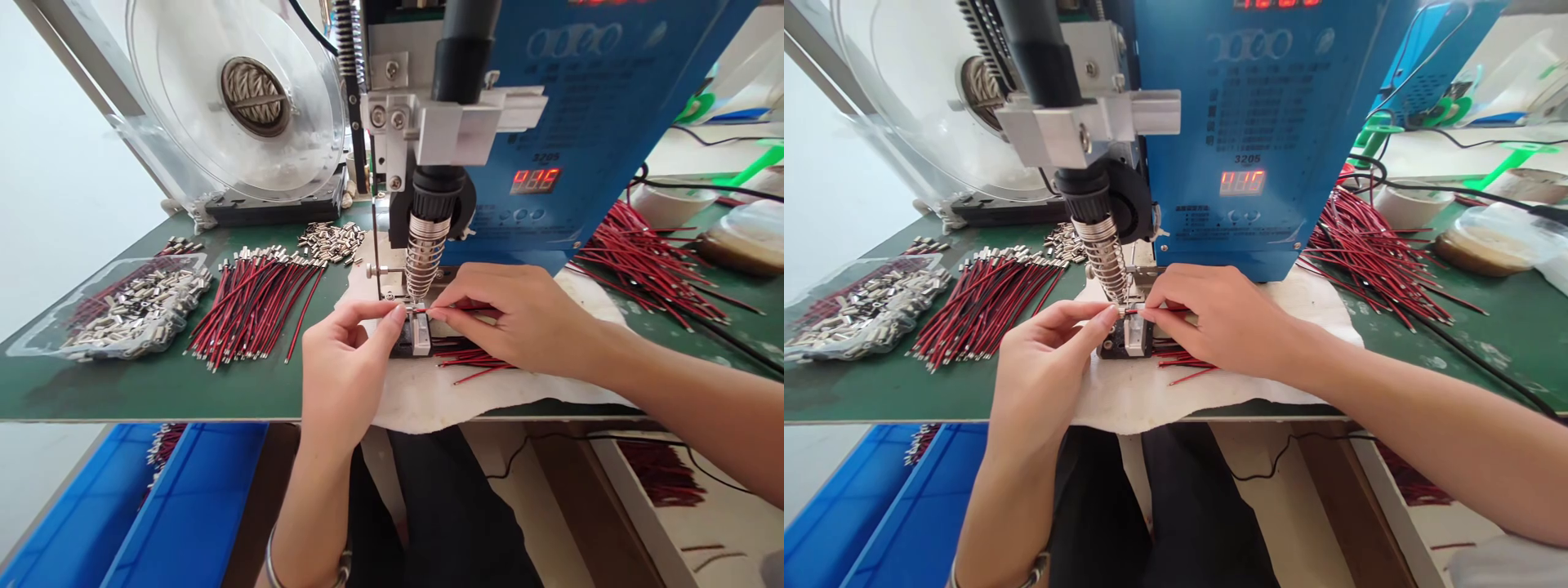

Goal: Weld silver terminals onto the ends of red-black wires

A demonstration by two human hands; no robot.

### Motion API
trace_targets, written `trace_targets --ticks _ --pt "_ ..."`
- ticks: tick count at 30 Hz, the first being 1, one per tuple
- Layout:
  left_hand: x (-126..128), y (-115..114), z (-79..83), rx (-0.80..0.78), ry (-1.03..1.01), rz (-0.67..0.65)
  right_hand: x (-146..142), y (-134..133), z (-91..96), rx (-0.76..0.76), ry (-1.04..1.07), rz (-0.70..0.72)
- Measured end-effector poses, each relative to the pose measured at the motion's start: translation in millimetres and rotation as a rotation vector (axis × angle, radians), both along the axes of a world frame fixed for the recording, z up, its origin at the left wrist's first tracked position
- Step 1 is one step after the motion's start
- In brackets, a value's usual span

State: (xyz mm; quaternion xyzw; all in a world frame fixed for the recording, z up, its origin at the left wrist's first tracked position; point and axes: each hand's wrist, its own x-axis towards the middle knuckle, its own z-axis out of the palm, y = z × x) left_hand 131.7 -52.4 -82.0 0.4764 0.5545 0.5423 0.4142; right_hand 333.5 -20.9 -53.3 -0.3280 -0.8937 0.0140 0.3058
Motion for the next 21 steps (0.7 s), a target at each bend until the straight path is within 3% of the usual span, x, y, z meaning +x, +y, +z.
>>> trace_targets --ticks 21 --pt "1.1 -0.7 1.9 -0.02 0.04 0.014 -0.3 1.5 0.6 0.01 -0.002 0.006"
